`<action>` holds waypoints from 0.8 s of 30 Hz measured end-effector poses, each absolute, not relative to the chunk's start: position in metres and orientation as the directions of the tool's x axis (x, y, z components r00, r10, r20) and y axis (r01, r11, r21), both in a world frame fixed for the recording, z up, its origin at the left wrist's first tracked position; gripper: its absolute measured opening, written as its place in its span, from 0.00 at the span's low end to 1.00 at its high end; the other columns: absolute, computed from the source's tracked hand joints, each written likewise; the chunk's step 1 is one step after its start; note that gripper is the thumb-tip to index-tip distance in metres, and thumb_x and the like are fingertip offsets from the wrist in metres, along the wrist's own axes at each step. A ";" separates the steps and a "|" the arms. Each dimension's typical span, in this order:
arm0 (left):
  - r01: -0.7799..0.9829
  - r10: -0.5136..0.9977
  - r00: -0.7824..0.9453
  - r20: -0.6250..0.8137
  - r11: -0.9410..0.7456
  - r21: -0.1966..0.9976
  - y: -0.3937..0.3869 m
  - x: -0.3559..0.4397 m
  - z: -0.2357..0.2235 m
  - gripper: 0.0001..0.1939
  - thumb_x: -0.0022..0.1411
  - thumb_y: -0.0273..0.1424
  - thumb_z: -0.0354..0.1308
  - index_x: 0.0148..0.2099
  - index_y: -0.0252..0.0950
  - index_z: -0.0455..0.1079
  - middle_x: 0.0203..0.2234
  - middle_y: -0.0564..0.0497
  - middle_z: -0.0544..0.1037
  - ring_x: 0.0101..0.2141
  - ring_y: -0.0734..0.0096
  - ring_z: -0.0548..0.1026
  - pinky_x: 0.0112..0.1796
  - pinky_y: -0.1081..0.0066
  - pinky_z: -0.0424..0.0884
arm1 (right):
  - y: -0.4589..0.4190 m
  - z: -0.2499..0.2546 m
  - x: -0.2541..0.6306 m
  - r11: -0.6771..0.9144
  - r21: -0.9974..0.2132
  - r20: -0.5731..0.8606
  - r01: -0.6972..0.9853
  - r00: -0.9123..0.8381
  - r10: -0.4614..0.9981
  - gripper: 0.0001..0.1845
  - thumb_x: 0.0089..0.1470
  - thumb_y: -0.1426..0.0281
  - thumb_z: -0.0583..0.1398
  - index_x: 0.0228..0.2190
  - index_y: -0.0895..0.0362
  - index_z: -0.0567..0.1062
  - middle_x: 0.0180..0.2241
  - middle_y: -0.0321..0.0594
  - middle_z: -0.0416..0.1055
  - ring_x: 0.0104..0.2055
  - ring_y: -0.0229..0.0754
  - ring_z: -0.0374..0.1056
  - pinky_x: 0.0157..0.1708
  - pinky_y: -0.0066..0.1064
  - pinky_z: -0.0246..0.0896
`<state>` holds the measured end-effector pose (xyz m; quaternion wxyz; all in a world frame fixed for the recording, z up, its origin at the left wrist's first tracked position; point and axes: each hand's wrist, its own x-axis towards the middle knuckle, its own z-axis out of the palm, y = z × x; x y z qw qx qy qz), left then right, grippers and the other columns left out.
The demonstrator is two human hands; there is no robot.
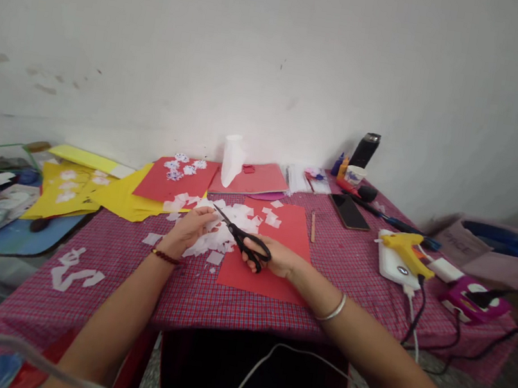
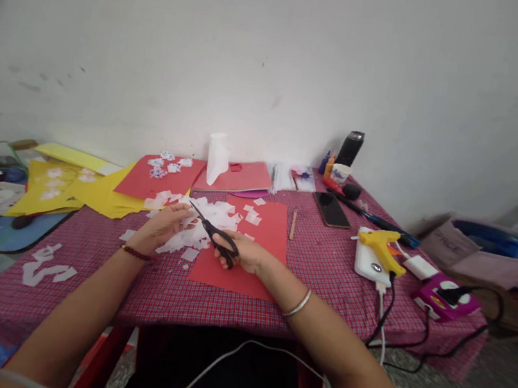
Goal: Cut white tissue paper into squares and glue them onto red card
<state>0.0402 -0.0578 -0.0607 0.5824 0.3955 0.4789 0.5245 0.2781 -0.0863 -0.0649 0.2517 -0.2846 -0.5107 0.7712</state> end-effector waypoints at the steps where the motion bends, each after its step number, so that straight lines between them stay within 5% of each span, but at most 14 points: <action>1: -0.233 0.989 -0.015 -0.147 0.140 0.962 -0.057 0.040 -0.060 0.15 0.42 0.33 0.72 0.28 0.35 0.69 0.26 0.54 0.75 0.27 0.74 0.73 0.32 0.72 0.73 | -0.087 -0.065 0.278 -0.339 -0.935 -0.173 -0.106 -0.697 0.696 0.31 0.42 0.47 0.69 0.35 0.59 0.68 0.23 0.32 0.70 0.17 0.29 0.63 0.15 0.20 0.56; 9: -0.178 0.984 -0.017 -0.178 0.172 0.969 -0.061 0.027 -0.051 0.15 0.39 0.30 0.71 0.25 0.33 0.67 0.18 0.55 0.71 0.20 0.76 0.68 0.24 0.74 0.68 | -0.082 -0.068 0.278 -0.298 -0.943 -0.138 -0.146 -0.644 0.752 0.29 0.44 0.49 0.69 0.33 0.58 0.68 0.22 0.32 0.70 0.16 0.29 0.61 0.13 0.20 0.55; 16: -0.217 0.990 -0.112 -0.086 0.060 0.974 -0.056 0.018 -0.053 0.14 0.41 0.31 0.70 0.26 0.34 0.68 0.20 0.56 0.72 0.21 0.79 0.69 0.24 0.78 0.65 | -0.079 -0.072 0.283 -0.443 -0.889 -0.218 -0.117 -0.742 0.634 0.30 0.46 0.46 0.67 0.35 0.58 0.69 0.28 0.37 0.74 0.21 0.34 0.69 0.21 0.25 0.64; 24: -0.206 0.990 -0.104 -0.094 0.071 0.976 -0.057 0.027 -0.053 0.13 0.41 0.33 0.71 0.26 0.34 0.70 0.20 0.54 0.74 0.21 0.78 0.69 0.25 0.76 0.66 | -0.083 -0.069 0.280 -0.418 -0.905 -0.192 -0.084 -0.794 0.576 0.32 0.42 0.46 0.68 0.35 0.58 0.68 0.26 0.35 0.73 0.20 0.34 0.68 0.19 0.24 0.62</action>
